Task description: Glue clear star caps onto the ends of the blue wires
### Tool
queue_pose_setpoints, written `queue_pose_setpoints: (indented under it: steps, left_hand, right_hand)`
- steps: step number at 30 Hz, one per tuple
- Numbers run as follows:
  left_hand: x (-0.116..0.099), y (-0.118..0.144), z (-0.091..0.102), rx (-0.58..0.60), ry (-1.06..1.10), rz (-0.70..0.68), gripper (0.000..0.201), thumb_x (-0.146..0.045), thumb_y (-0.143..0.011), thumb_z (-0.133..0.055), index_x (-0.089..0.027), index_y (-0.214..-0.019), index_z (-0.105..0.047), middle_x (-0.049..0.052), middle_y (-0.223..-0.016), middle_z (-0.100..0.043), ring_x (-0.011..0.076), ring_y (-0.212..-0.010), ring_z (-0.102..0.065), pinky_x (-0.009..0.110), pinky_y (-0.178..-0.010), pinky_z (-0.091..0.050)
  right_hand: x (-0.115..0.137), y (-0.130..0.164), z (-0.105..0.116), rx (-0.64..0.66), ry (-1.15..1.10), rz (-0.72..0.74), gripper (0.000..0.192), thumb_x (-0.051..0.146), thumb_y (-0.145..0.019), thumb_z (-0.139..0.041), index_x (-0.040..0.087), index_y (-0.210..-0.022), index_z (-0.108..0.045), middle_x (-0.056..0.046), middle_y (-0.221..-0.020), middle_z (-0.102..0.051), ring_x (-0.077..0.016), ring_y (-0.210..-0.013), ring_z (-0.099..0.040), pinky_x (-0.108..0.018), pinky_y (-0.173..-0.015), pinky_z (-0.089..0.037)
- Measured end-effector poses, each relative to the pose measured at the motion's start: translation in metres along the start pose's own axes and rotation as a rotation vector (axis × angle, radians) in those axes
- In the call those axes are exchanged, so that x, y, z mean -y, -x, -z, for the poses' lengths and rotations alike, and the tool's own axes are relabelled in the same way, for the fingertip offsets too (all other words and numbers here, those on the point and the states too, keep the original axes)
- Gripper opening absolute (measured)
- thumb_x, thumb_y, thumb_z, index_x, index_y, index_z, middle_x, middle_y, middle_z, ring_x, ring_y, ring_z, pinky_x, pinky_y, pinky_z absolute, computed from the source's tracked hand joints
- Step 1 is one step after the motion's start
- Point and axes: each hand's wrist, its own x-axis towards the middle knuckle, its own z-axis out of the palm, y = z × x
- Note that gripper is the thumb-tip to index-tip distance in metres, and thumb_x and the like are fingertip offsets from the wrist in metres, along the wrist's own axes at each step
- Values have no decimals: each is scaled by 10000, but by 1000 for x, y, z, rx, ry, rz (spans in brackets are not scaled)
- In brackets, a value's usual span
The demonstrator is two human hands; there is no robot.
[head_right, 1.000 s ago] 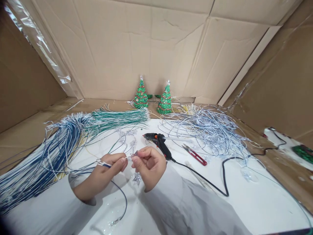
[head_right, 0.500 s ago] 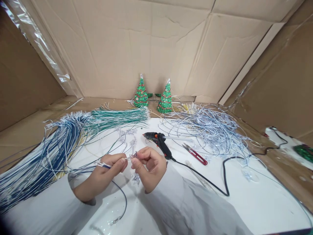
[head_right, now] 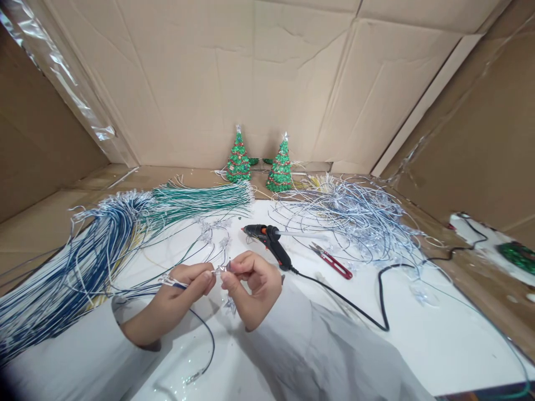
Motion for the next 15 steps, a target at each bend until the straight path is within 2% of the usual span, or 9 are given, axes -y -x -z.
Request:
queue_pose_setpoints:
  steps: [7, 10, 13, 15]
  left_hand:
    - [4, 1, 1, 25, 1, -1, 342, -289, -885, -368, -174, -563, -350, -45, -509, -323, 97, -491, -307, 228, -492, -248]
    - [4, -3, 2, 34, 32, 11, 351, -315, -887, -366, -173, -566, -357, -43, -520, -330, 102, -504, -315, 230, -504, -262]
    - [5, -8, 2, -19, 68, 65, 357, -349, -898, -346, -168, -596, -408, -34, -561, -367, 111, -538, -337, 230, -522, -278]
    - [7, -11, 3, -75, 89, 117, 315, -367, -892, -369, -166, -668, -461, -33, -601, -388, 112, -561, -345, 225, -534, -286]
  right_hand:
    - [-1, 2, 1, -10, 32, -17, 144, 201, -737, -660, 183, -701, -522, -6, -693, -525, -107, -533, -528, -226, -399, -406]
    - [-1, -3, 2, 24, 39, -31, 132, 189, -737, -657, 183, -712, -528, -2, -704, -525, -108, -556, -534, -222, -422, -433]
    - [1, -10, 4, 46, 89, -82, 109, 210, -732, -656, 179, -747, -553, -12, -732, -547, -121, -613, -552, -233, -485, -478]
    - [1, -14, 6, 17, 173, -117, 120, 249, -744, -635, 175, -816, -576, -25, -745, -570, -136, -647, -567, -256, -539, -499]
